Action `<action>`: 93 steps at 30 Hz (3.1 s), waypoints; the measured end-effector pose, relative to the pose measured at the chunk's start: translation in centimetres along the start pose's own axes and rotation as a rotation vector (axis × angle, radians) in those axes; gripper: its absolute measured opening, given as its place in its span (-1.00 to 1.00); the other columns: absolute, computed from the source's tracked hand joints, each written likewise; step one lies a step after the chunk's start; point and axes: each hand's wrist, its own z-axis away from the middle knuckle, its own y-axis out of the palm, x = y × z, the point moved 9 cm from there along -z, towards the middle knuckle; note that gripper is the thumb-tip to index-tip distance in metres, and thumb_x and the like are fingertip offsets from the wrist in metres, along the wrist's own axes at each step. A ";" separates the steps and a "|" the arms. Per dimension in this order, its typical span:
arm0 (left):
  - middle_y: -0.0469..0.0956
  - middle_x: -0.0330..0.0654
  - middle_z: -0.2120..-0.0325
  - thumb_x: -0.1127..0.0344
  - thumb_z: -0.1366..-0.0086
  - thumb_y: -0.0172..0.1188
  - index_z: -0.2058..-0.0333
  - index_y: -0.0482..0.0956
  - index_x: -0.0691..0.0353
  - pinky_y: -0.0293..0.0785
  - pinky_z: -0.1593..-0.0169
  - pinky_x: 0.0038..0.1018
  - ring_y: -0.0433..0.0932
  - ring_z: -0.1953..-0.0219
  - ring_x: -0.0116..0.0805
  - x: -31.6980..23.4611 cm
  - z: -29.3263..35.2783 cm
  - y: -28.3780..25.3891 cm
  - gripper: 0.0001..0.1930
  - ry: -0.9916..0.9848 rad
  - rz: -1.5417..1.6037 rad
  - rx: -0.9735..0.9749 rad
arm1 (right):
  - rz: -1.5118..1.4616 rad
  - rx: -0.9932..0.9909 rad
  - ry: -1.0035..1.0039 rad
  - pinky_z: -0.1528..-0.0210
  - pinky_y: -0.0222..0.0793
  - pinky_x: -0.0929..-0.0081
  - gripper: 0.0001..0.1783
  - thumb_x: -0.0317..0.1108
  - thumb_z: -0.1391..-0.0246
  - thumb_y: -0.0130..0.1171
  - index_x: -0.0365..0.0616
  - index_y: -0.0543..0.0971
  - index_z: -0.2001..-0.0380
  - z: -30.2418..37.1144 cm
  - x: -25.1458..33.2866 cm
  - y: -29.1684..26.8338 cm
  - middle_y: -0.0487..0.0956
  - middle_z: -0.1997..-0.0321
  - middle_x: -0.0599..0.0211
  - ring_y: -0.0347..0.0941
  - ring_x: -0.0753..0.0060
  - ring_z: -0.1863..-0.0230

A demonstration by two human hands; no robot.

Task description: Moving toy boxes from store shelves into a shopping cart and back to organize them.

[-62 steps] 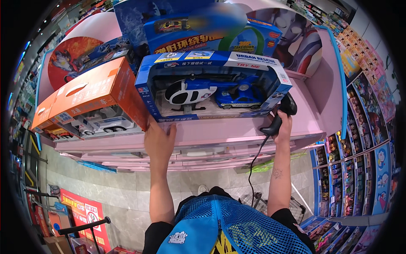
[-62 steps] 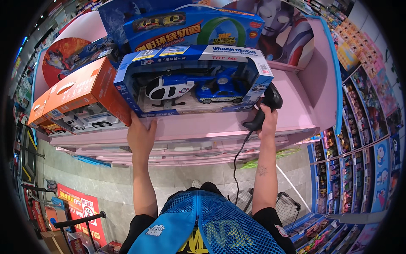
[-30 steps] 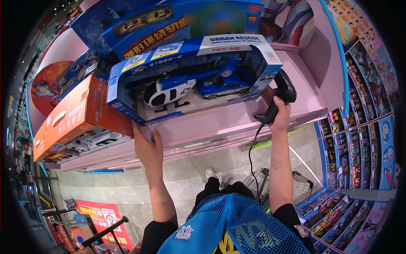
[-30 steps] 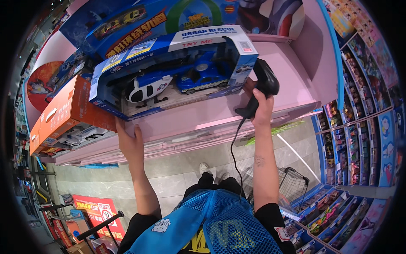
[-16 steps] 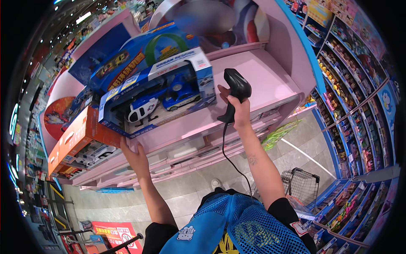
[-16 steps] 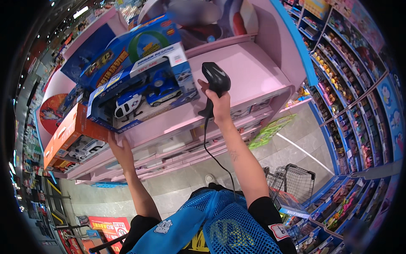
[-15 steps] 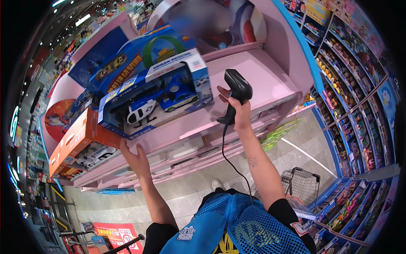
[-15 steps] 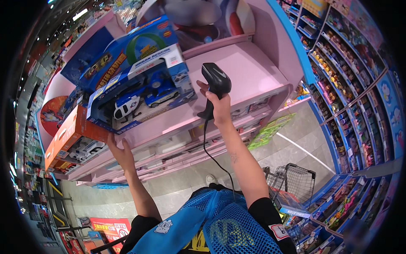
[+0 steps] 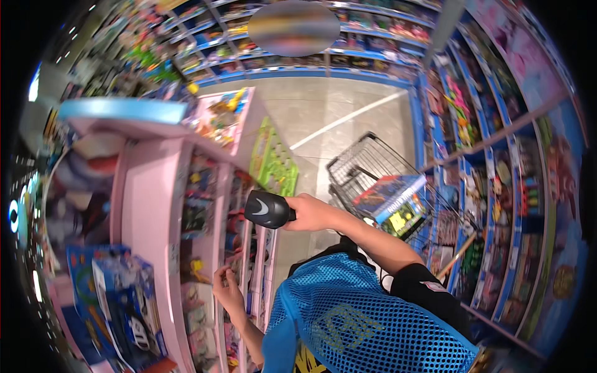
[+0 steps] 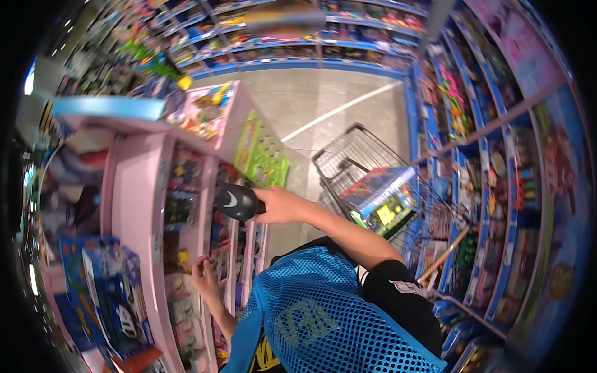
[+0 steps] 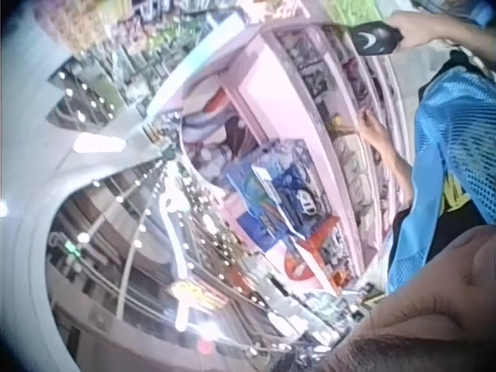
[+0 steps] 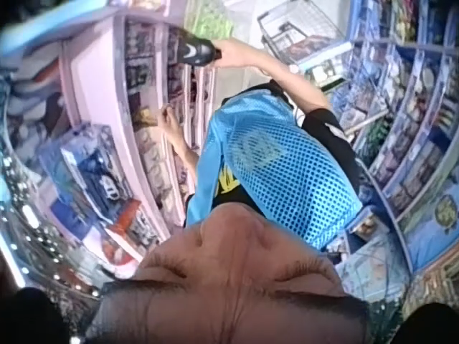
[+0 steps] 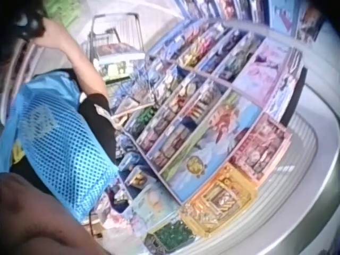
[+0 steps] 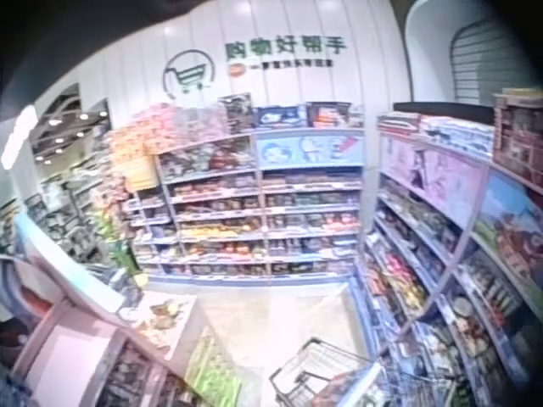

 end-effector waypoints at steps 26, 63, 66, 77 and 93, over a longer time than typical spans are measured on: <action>0.34 0.24 -0.16 0.15 -0.18 0.34 -0.24 0.13 0.37 0.41 -0.18 -0.13 0.42 -0.15 0.22 -11.1 19.5 52.3 -0.22 0.626 -0.520 1.502 | -0.309 -1.226 0.930 0.16 0.48 0.23 -0.55 -0.20 -0.04 0.27 -0.24 0.52 0.05 42.3 -24.0 -15.2 0.65 0.34 -0.03 0.63 -0.02 0.27; 0.55 -0.18 0.23 0.38 -0.34 0.12 -0.05 0.40 0.30 0.65 0.28 -0.45 0.60 0.29 -0.39 -10.5 -1.9 36.2 -0.67 -0.415 0.368 0.825 | -0.062 -1.067 0.747 0.14 0.51 0.26 -0.56 -0.27 -0.01 0.27 -0.30 0.54 0.07 34.3 -19.2 -20.7 0.66 0.35 -0.04 0.64 0.06 0.28; 0.59 -0.05 0.12 0.34 -0.38 0.03 -0.07 0.37 0.32 0.74 0.33 -0.31 0.68 0.21 -0.20 -10.9 -2.8 32.6 -0.67 -0.545 0.580 0.764 | -0.069 -1.044 0.784 0.13 0.46 0.35 -0.57 -0.25 -0.03 0.31 -0.25 0.54 0.06 32.8 -18.5 -20.7 0.67 0.29 0.07 0.61 0.26 0.27; 0.66 0.01 0.16 0.25 -0.35 0.08 0.00 0.49 0.38 0.73 0.33 -0.29 0.70 0.21 -0.10 -0.7 -3.8 24.4 -0.65 -0.933 1.104 0.646 | -0.277 -1.272 0.460 0.40 0.46 0.43 -0.73 -0.39 0.02 0.31 -0.27 0.56 0.23 30.0 -12.1 -19.0 0.62 0.47 0.29 0.56 0.51 0.47; 0.65 0.01 0.11 0.28 -0.35 0.06 -0.07 0.45 0.36 0.70 0.38 -0.49 0.69 0.18 -0.15 3.9 -4.4 19.8 -0.62 -0.928 1.277 0.536 | 0.353 -0.760 0.532 0.20 0.47 0.05 -0.61 -0.29 0.08 0.24 -0.29 0.53 0.18 22.5 1.9 -16.5 0.59 0.42 -0.20 0.54 -0.29 0.28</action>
